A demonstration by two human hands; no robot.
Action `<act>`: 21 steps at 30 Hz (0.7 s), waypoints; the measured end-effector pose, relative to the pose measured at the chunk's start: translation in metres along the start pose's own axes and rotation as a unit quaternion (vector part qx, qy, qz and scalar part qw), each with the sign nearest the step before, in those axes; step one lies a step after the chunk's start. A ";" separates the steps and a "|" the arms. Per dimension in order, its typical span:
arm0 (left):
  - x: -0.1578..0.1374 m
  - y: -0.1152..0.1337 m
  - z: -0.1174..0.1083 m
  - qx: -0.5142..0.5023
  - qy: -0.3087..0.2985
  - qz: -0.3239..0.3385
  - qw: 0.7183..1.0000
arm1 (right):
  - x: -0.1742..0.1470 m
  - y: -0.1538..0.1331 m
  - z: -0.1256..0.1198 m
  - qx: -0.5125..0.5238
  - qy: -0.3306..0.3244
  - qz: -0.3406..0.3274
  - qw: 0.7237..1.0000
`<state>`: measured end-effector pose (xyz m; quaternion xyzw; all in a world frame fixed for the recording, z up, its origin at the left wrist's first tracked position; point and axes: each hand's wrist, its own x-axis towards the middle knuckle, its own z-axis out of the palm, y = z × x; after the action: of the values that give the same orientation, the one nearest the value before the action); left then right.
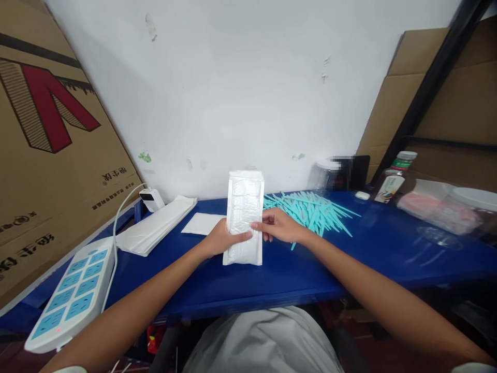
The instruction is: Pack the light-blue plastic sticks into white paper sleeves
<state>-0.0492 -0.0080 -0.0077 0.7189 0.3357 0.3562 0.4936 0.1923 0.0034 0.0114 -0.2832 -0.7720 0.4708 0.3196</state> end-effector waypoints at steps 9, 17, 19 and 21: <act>-0.005 0.000 -0.004 -0.054 -0.054 -0.062 0.995 | 0.003 -0.001 0.001 0.045 0.101 0.004 0.994; 0.001 0.000 -0.002 -0.052 0.074 -0.052 0.995 | 0.000 -0.004 -0.002 0.028 0.047 0.027 0.998; 0.003 0.002 -0.006 -0.051 0.114 -0.045 0.991 | 0.002 0.000 0.001 0.024 0.034 0.027 0.999; 0.004 0.004 -0.010 -0.047 0.132 -0.042 0.989 | 0.004 0.004 0.003 0.039 0.062 0.018 0.997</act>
<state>-0.0549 -0.0014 -0.0007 0.6270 0.4108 0.4422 0.4925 0.1880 0.0063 0.0072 -0.3134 -0.7262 0.4878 0.3693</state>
